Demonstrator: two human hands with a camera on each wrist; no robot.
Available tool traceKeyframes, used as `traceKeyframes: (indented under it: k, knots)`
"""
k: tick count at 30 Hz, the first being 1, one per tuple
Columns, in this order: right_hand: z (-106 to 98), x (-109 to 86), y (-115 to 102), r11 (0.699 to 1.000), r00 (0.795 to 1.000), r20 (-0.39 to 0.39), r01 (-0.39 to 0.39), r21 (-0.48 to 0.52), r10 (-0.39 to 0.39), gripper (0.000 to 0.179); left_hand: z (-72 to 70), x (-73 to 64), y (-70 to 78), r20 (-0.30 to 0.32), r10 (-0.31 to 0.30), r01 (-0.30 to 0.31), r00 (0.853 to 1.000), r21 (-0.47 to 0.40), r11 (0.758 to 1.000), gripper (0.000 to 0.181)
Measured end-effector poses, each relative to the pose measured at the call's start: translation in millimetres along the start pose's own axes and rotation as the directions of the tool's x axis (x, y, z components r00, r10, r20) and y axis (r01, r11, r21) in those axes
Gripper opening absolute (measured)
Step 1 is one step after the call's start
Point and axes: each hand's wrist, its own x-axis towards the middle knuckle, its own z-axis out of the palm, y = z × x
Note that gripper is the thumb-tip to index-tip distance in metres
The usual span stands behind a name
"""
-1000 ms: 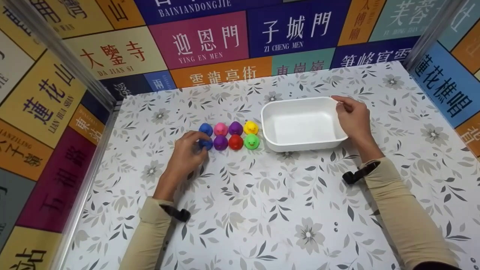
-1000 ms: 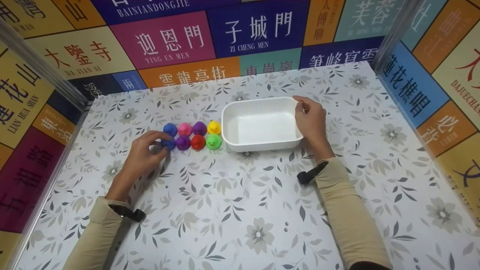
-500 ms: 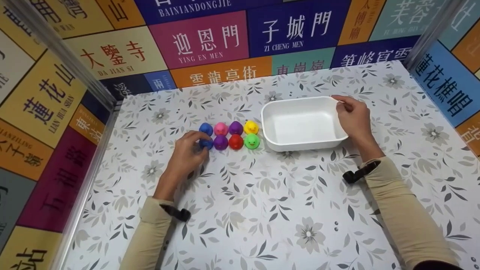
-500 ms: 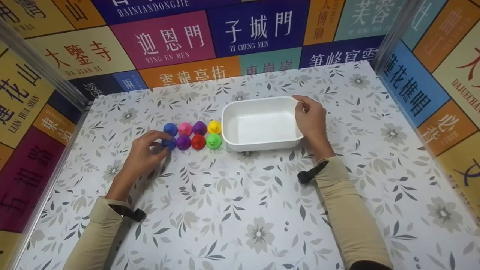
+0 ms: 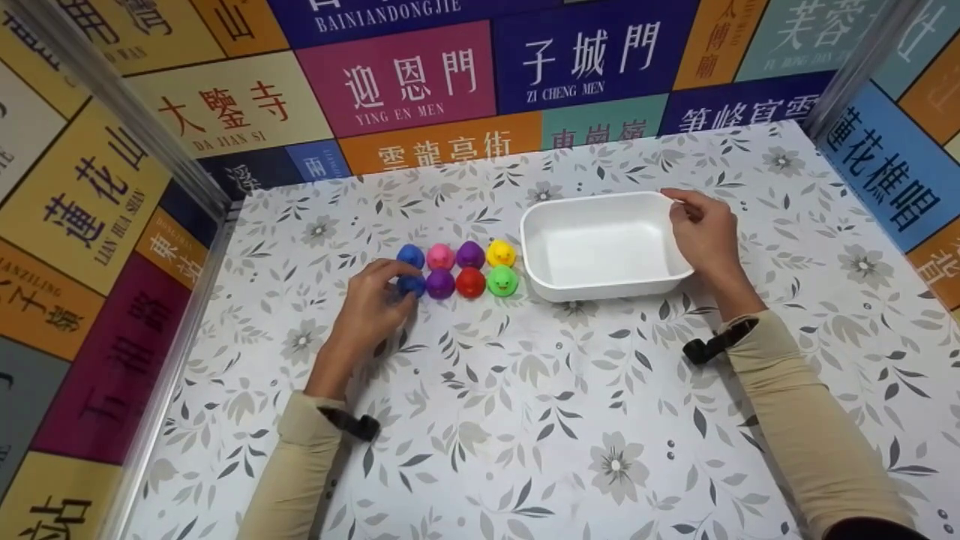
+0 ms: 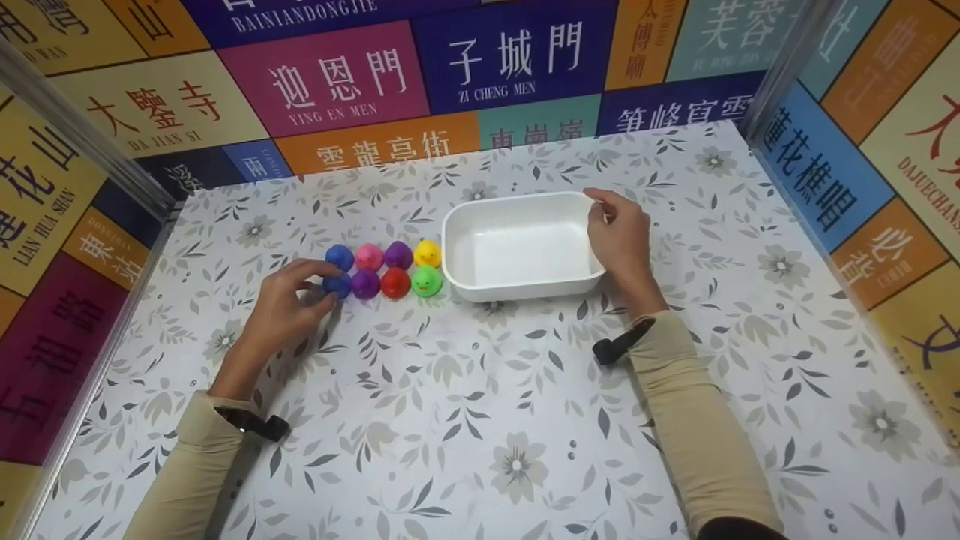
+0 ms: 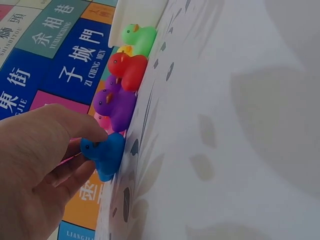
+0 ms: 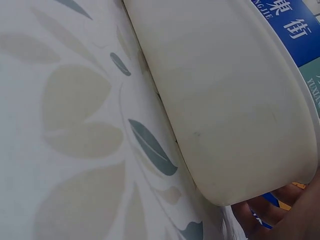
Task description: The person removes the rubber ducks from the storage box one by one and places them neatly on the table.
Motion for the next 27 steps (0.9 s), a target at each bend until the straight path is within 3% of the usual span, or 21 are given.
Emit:
traceKeyframes:
  k: [9, 16, 20, 23, 27]
  knots:
    - [2.4, 2.9, -1.9, 1.000, 1.000, 0.007, -0.003, -0.020, 0.003, 0.038, -3.8, 1.7, 5.1, 0.002, -0.020, 0.020, 1.000, 0.022, 1.000, 0.026]
    - [-2.0, 4.2, -0.6, 0.997, 0.999, 0.036, -0.023, -0.071, 0.026, 0.040, -2.4, 10.3, 11.8, -0.066, -0.004, 0.008, 0.998, 0.051, 0.999, 0.024]
    - [-8.8, 4.8, -1.0, 0.992, 0.996, 0.093, 0.009, -0.129, 0.004, 0.042, -4.3, 21.3, 12.3, -0.134, -0.010, 0.025, 0.991, 0.111, 0.993, 0.029]
    - [-16.3, 7.8, -6.9, 0.975, 0.987, 0.162, 0.055, -0.214, -0.020, 0.050, -9.7, 32.2, 15.4, -0.178, -0.024, 0.056, 0.984, 0.177, 0.983, 0.038]
    - [-26.8, 16.3, -23.1, 0.928, 0.975, 0.212, 0.132, -0.347, -0.060, 0.068, -19.0, 50.8, 23.9, -0.213, -0.028, 0.088, 0.977, 0.280, 0.956, 0.057]
